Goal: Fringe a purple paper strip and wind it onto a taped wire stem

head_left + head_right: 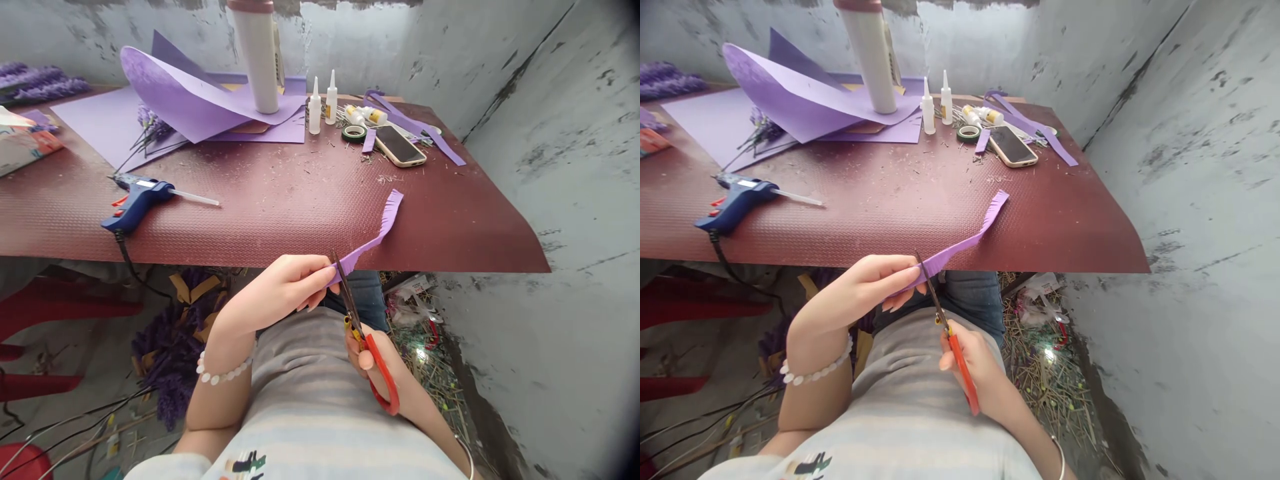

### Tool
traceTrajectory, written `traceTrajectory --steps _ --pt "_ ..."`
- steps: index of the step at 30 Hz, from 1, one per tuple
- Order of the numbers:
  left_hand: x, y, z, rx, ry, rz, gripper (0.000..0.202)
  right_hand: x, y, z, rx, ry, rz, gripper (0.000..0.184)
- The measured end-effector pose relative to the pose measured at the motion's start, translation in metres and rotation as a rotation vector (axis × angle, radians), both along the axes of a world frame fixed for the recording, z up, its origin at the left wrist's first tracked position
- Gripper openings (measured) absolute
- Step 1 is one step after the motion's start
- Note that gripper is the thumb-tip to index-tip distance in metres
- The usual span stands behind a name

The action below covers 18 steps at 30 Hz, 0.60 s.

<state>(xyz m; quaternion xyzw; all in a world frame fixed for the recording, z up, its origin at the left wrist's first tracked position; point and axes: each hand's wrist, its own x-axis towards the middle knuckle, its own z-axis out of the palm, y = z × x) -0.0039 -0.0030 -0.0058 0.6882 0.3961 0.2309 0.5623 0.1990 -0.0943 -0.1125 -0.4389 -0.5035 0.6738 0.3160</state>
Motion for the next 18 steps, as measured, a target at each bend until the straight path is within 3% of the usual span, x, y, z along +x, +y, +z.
traceTrajectory --steps 4,9,15,18 --pt "-0.001 0.003 -0.002 -0.024 -0.011 0.005 0.037 0.001 0.002 -0.008 -0.070 0.102 -0.010 0.051" --pt "0.000 0.006 -0.005 -0.043 -0.015 0.008 0.038 0.002 0.005 -0.015 -0.043 0.080 -0.032 0.049" --pt "0.002 0.009 -0.005 -0.031 -0.008 0.003 0.038 0.000 0.009 -0.006 -0.053 0.051 -0.044 0.059" --pt "0.001 0.007 -0.004 0.033 0.048 -0.002 0.035 0.001 0.011 -0.001 0.021 -0.030 -0.013 0.070"
